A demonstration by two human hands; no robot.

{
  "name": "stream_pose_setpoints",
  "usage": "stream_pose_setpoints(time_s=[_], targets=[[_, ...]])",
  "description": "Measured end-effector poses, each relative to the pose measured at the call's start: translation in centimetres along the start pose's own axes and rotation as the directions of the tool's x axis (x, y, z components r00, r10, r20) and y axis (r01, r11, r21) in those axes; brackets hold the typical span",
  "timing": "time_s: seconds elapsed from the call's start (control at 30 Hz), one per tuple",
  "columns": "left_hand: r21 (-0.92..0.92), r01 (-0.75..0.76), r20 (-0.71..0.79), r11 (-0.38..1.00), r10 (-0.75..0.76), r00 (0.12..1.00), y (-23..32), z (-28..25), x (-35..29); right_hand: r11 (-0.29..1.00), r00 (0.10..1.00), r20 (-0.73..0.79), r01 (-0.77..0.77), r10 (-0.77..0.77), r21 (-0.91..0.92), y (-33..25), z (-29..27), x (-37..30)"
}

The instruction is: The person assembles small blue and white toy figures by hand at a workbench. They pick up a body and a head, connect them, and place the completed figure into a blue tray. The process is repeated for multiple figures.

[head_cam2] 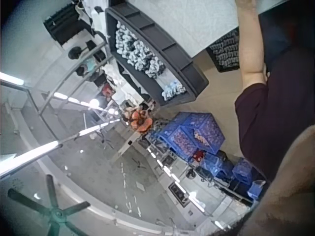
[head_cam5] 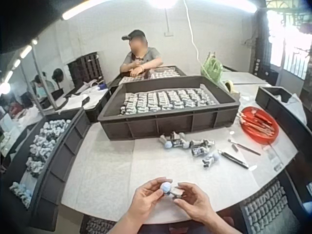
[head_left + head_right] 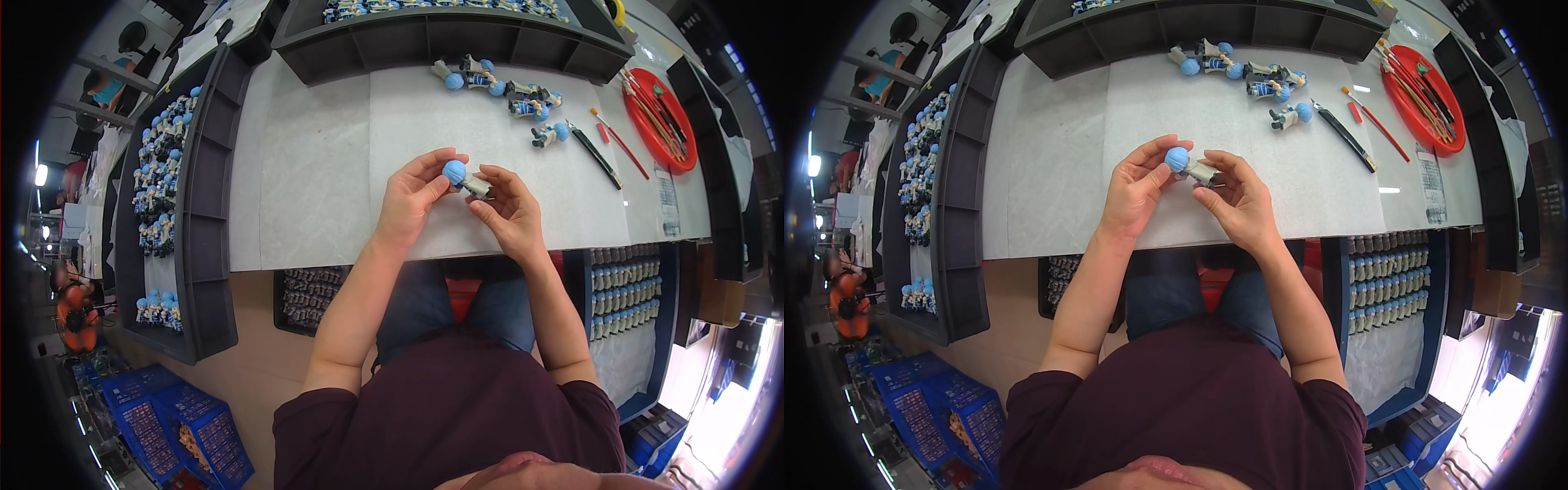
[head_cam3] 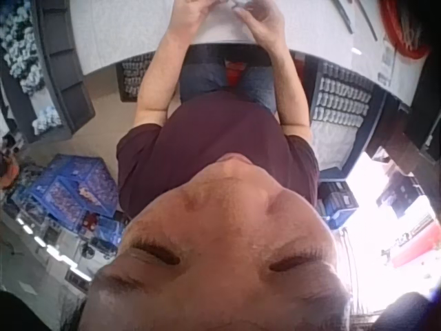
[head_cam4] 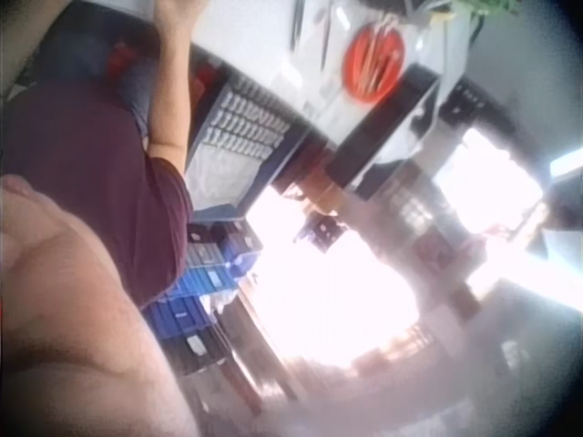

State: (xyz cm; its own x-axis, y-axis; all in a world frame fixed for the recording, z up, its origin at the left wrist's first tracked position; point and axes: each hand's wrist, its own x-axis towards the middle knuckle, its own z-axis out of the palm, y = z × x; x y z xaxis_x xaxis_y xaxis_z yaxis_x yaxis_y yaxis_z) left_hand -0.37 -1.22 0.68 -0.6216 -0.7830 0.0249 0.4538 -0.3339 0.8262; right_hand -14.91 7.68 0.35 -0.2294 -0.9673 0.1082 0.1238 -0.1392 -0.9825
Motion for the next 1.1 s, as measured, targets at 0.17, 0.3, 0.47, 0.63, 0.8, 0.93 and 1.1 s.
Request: stream_pose_setpoints(time_s=[0.17, 0.3, 0.47, 0.63, 0.8, 0.93, 1.1], targets=[[0.044, -0.006, 0.009, 0.999, 0.005, 1.0, -0.14, 0.02, 0.09, 0.998, 0.998, -0.029, 0.059, -0.06, -0.027, 0.46, -0.17, 0.07], [0.065, 0.009, 0.024, 0.998, -0.011, 1.0, 0.03, 0.11, 0.09, 0.997, 0.996, -0.051, 0.075, -0.077, -0.027, 0.43, -0.15, 0.1], [0.064, 0.024, 0.012, 0.998, -0.024, 1.0, 0.16, 0.29, -0.01, 0.995, 0.994, -0.055, 0.09, -0.092, -0.035, 0.4, -0.12, 0.06], [0.107, 0.024, -0.012, 0.994, -0.022, 1.0, 0.09, 0.27, -0.1, 0.996, 0.994, -0.063, 0.082, -0.084, -0.042, 0.37, -0.14, 0.05], [0.093, -0.001, -0.009, 0.996, 0.002, 1.0, -0.03, 0.08, -0.1, 0.996, 0.995, -0.059, 0.078, -0.081, -0.051, 0.32, -0.1, 0.06], [0.082, -0.024, 0.003, 0.996, 0.024, 1.0, -0.15, -0.1, -0.1, 0.993, 0.994, -0.055, 0.089, -0.094, -0.081, 0.5, -0.21, 0.09], [0.077, -0.047, 0.017, 0.996, 0.046, 0.999, -0.23, -0.15, -0.04, 0.989, 0.993, -0.054, 0.095, -0.101, -0.114, 0.42, -0.21, 0.08]])
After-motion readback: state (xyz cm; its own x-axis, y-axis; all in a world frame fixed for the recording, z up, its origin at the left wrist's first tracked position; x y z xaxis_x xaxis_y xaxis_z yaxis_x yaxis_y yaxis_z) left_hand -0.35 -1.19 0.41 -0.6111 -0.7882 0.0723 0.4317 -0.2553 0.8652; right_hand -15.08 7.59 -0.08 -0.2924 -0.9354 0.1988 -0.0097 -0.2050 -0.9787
